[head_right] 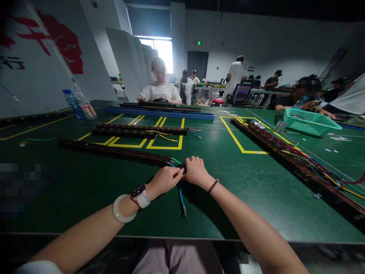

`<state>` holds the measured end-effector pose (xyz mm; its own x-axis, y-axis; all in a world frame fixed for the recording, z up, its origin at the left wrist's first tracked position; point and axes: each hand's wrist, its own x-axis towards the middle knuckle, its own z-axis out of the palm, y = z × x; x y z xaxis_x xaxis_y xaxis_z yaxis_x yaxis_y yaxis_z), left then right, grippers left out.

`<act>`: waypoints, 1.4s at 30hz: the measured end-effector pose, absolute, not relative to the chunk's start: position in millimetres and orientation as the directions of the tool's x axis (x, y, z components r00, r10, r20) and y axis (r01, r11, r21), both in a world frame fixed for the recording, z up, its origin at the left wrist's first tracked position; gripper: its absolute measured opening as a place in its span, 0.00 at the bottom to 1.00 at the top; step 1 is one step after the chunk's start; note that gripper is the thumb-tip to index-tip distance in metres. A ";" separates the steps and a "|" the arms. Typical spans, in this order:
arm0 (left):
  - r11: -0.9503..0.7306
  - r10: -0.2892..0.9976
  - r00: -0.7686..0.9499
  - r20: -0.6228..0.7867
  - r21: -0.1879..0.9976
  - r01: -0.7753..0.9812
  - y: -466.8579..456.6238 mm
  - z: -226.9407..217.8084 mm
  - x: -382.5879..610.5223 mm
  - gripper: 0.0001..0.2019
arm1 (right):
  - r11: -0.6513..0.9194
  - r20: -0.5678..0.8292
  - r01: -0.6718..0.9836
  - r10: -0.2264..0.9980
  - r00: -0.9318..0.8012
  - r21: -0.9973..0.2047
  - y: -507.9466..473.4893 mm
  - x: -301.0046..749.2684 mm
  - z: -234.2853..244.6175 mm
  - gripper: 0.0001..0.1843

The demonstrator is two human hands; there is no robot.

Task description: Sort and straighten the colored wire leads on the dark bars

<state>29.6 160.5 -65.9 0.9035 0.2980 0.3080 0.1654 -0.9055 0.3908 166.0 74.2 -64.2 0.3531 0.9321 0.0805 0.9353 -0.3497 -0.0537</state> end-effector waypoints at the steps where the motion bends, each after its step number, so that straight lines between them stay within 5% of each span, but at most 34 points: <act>1: -0.897 0.315 0.902 0.297 0.404 0.180 160.7 -65.7 29.6 0.21 | -0.350 0.070 0.933 0.932 0.355 -0.079 74.0 164.8 -62.0 0.21; 6: -0.699 0.443 0.889 0.116 0.666 0.262 164.3 -69.9 33.8 0.24 | -0.363 0.058 0.924 0.927 0.372 -0.120 71.9 158.4 -56.4 0.17; 11: -0.077 0.377 0.895 -0.241 0.954 0.289 167.6 -73.1 40.7 0.18 | -0.346 0.111 0.938 0.932 0.345 -0.009 70.9 152.1 -60.0 0.07; 14: 0.316 0.283 0.914 -0.291 0.928 0.197 168.0 -71.8 41.4 0.14 | -0.346 0.129 0.938 0.932 0.340 0.026 71.6 150.4 -63.7 0.07; 18: 0.626 0.198 0.921 -0.335 0.766 0.144 170.2 -76.0 43.2 0.14 | -0.355 0.148 0.932 0.928 0.342 0.073 71.5 145.6 -64.2 0.08; 23: 0.668 0.183 0.937 -0.296 0.737 0.103 169.1 -87.9 46.1 0.13 | -0.359 0.110 0.924 0.932 0.346 0.132 67.8 132.6 -59.3 0.11; 28: 0.537 0.338 0.896 -0.286 0.841 0.066 161.4 -86.6 44.5 0.10 | -0.343 0.098 0.937 0.937 0.335 0.072 60.9 119.5 -59.0 0.16; 32: 0.549 0.349 0.883 -0.314 0.832 0.079 160.1 -84.1 44.0 0.11 | -0.254 0.087 0.966 0.962 0.258 -0.047 53.9 117.1 -56.1 0.24; 42: 0.675 0.258 0.918 -0.302 0.736 0.052 165.4 -85.6 44.7 0.11 | -0.108 0.004 0.913 0.993 0.119 -0.394 52.4 155.3 -27.0 0.18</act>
